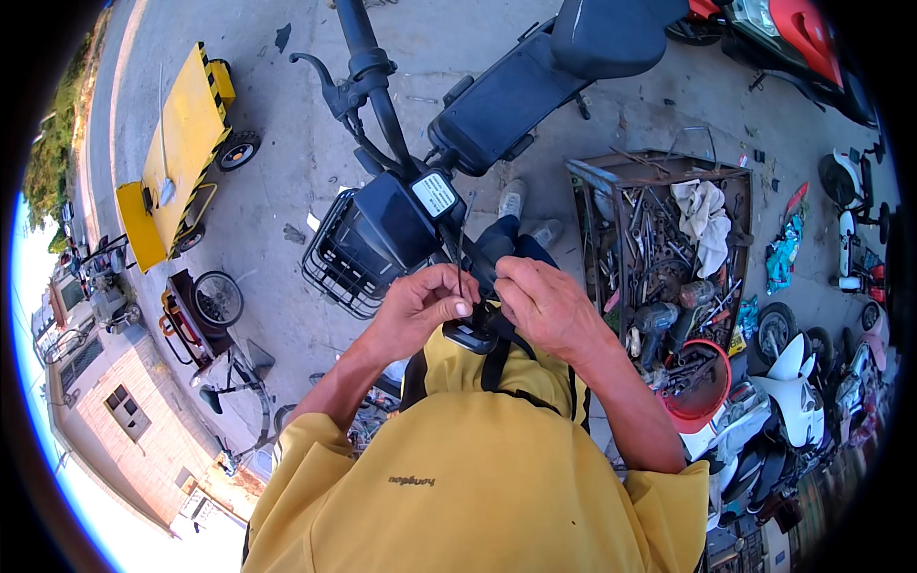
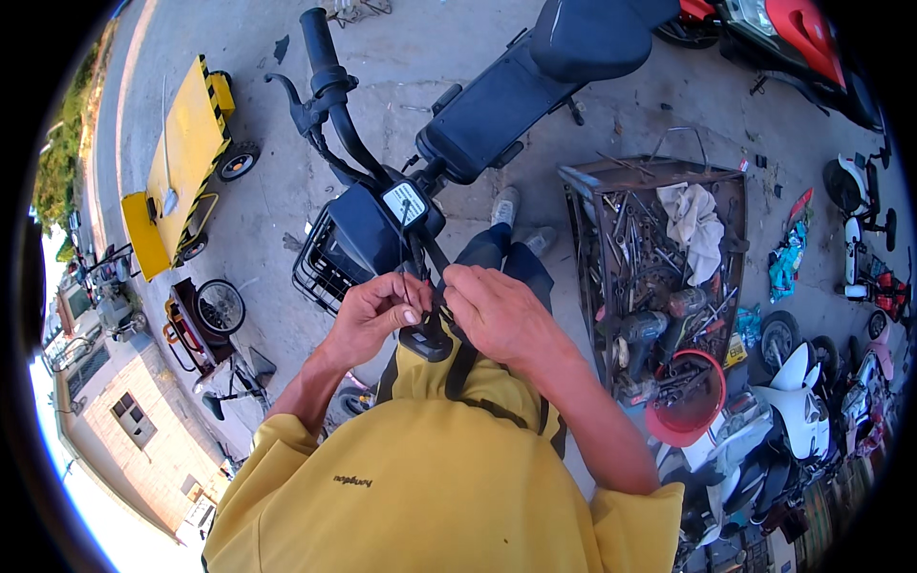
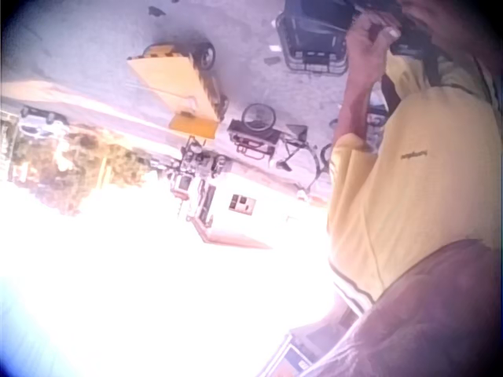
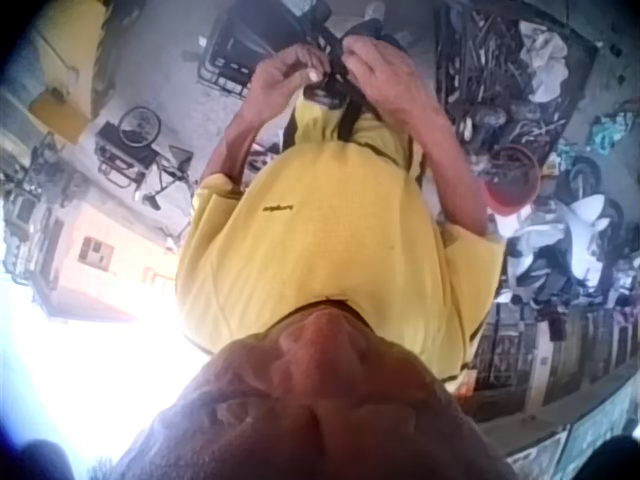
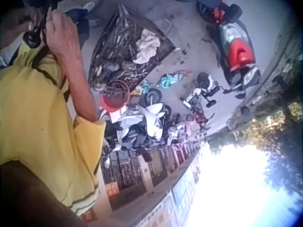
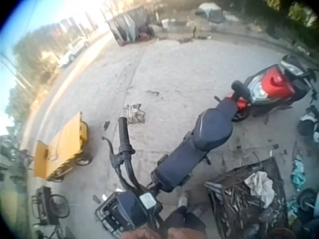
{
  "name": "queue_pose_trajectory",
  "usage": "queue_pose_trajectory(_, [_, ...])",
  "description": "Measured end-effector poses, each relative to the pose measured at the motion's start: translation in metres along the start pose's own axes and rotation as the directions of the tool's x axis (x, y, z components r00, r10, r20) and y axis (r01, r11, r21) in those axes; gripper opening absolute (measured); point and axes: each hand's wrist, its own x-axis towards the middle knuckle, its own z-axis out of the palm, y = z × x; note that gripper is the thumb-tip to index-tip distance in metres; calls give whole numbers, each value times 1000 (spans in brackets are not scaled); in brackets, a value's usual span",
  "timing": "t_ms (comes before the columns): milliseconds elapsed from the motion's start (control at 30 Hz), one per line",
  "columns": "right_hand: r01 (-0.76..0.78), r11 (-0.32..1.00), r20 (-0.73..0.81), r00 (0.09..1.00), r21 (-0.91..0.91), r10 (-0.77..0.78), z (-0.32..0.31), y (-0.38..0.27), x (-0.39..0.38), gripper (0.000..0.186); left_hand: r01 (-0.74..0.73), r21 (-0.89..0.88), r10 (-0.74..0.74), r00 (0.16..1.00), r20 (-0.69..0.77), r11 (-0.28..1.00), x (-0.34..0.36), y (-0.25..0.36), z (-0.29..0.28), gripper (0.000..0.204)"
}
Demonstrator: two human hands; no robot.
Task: The person works on the handlebar area of a black electric scooter, manipulating wires and a small black component with both hands. They then use a yellow-handled screwdriver to tighten a screw on the scooter's body near the seat.
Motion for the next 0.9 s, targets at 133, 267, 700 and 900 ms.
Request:
queue_pose_trajectory(133, [60, 995, -72, 995, -74, -65, -1, 12, 0, 36, -12, -32, 11, 999, -30, 999, 0, 4, 3, 14])
queue_pose_trajectory(267, [7, 996, -108, 994, -90, -17, -7, 19, 1, 35, 9, -86, -11, 1000, -24, 996, -1, 0, 2, 14])
queue_pose_trajectory(700, [-201, 973, -189, 957, 118, 220, 6, 21, -10, 26, 154, 312, -87, 972, -219, 937, 8, -3, 23, 21])
queue_pose_trajectory(900, [-245, 899, -183, 927, 363, 327, -1, 35, -8, 21, 122, 455, -38, 981, -190, 882, 28, 6, 39, 28])
